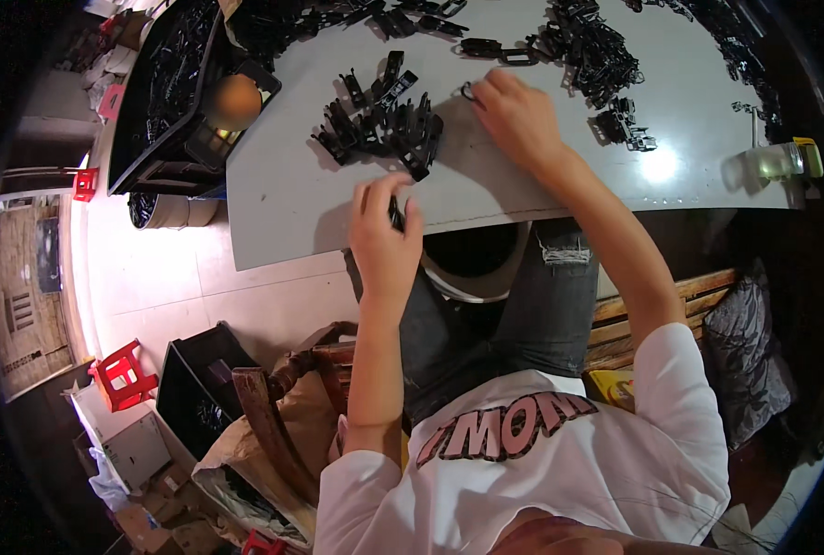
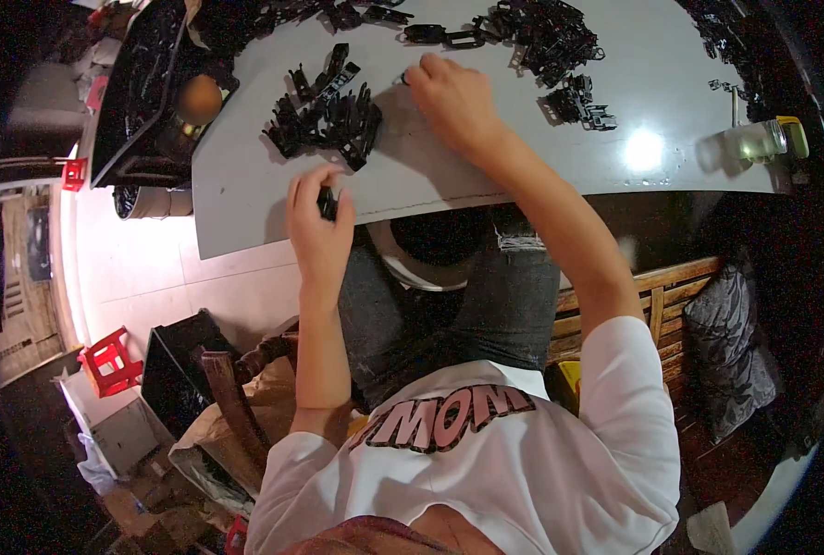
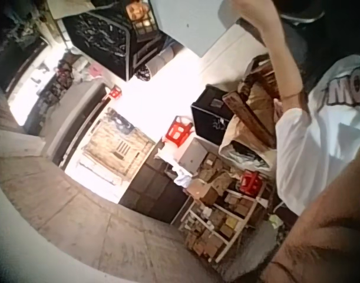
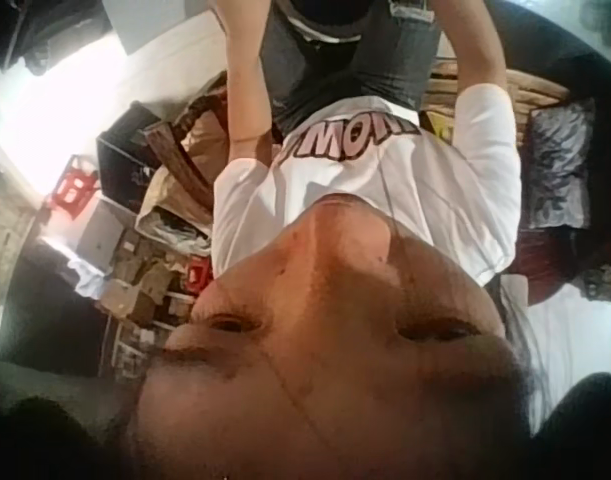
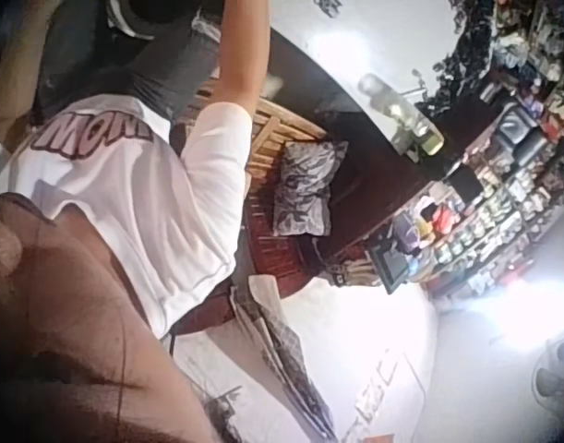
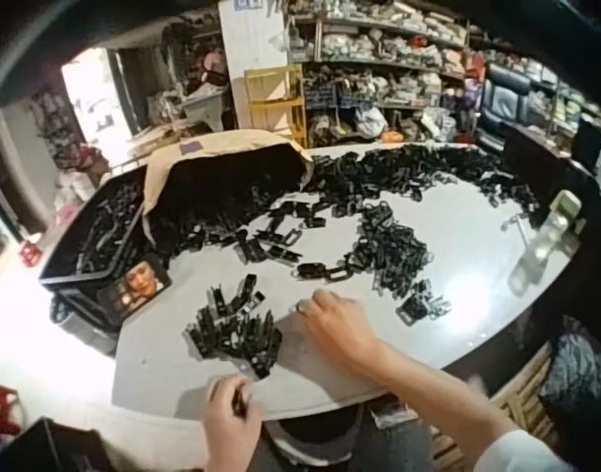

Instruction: Assembling small black plastic and metal hardware components on a workbench.

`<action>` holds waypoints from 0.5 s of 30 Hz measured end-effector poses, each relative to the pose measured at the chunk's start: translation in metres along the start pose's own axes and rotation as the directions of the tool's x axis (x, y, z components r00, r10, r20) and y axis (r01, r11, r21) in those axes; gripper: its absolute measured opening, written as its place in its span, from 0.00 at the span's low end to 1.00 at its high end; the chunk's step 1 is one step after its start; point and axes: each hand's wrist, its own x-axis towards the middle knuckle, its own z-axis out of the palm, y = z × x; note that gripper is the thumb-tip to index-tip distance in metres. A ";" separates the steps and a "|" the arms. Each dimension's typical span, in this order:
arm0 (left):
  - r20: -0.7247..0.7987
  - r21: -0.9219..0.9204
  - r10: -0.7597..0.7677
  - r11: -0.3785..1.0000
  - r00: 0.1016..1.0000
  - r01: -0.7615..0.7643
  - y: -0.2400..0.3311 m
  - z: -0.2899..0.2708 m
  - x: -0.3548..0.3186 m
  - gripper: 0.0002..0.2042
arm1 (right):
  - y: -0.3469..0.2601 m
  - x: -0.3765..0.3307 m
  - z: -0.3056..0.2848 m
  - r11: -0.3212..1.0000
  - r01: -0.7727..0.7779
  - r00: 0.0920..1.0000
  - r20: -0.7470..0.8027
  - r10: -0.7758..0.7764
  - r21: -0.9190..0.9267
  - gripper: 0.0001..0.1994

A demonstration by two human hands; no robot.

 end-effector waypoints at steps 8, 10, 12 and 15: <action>0.127 0.388 -0.270 0.899 0.954 0.203 0.010 0.013 0.025 0.17 | 0.014 0.016 -0.030 0.989 -0.132 0.991 0.027 0.134 -0.063 0.06; 0.106 0.371 -0.265 0.905 0.959 0.209 0.004 0.017 0.024 0.17 | 0.056 0.026 -0.010 0.994 -0.063 0.997 -0.040 0.059 -0.092 0.08; 0.081 0.359 -0.265 0.907 0.961 0.220 0.000 0.016 0.023 0.16 | 0.071 0.026 -0.006 0.993 0.010 0.995 -0.101 -0.022 -0.119 0.10; -0.001 0.250 -0.268 0.933 0.963 0.260 -0.005 0.009 0.018 0.14 | 0.070 0.018 -0.012 0.974 -0.063 0.977 0.185 0.105 -0.219 0.13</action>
